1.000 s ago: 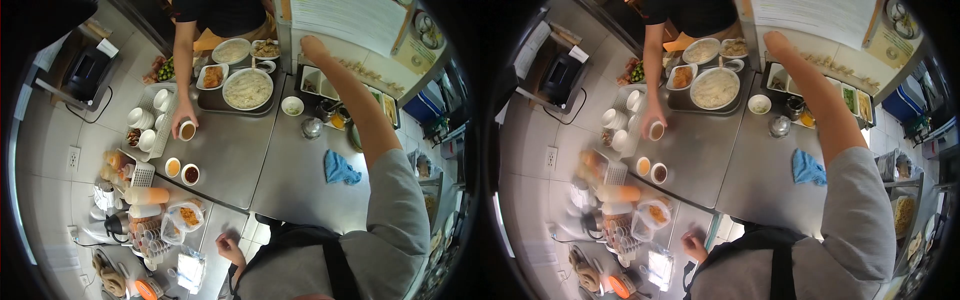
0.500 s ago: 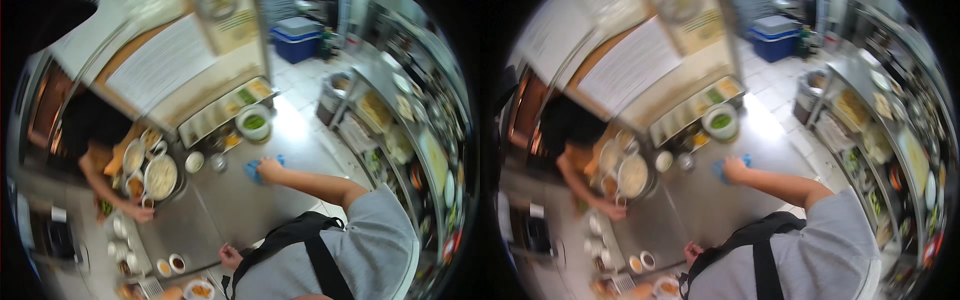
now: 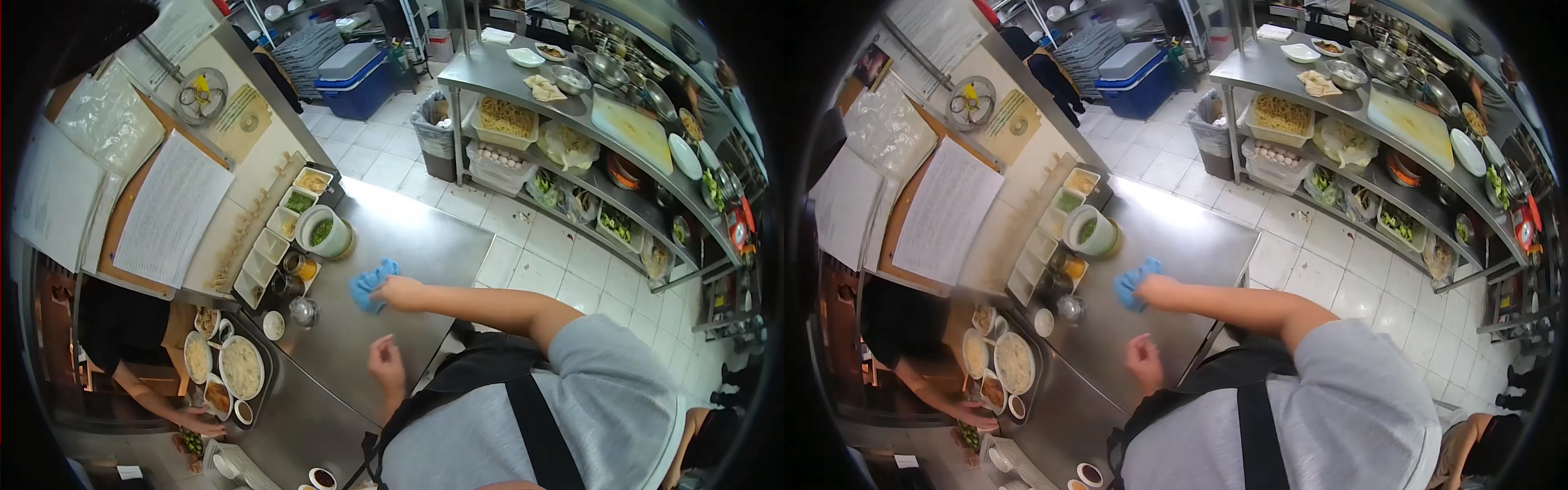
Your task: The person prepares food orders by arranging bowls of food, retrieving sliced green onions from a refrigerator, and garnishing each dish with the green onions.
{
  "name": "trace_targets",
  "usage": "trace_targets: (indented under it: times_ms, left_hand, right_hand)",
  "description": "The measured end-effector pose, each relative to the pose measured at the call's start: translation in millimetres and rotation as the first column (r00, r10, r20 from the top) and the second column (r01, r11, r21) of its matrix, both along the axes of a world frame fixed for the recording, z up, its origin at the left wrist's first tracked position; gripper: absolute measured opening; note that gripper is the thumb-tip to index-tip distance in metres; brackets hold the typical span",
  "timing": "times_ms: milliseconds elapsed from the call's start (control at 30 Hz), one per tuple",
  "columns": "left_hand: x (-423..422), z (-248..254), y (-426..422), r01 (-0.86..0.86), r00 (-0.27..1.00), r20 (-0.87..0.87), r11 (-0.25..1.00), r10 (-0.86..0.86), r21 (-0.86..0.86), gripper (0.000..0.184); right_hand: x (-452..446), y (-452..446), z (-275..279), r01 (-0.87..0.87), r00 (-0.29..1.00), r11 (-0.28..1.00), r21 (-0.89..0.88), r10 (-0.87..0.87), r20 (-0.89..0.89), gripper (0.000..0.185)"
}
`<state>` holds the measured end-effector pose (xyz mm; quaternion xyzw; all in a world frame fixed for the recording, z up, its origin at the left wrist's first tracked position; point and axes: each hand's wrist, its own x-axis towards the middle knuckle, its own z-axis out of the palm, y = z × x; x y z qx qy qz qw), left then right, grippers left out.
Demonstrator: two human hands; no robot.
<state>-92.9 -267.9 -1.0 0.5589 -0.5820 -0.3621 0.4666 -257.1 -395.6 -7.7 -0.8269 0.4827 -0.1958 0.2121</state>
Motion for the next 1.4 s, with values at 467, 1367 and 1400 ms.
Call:
trace_targets:
  times_ms: [467,1367,1400]
  left_hand:
    - [-67.3,-8.2,-14.0,0.262,0.942,-0.287,0.915,-0.174,0.307,0.024]
    - [-762.3,62.3,-287.9,0.923,0.384,-0.547,0.299,-0.744,0.241,0.039]
    - [-797.6,70.1,-309.0,0.930,0.368,-0.561,0.302,-0.742,0.211,0.040]
  right_hand:
    - [-231.9,97.5,8.1,0.555,0.769,0.801,0.226,-0.597,0.227,0.024]
    - [-603.9,233.6,-148.8,0.801,0.126,0.133,0.584,-0.991,0.053,0.027]
    - [-601.5,225.5,-138.5,0.754,0.081,0.128,0.644,-0.992,0.101,0.029]
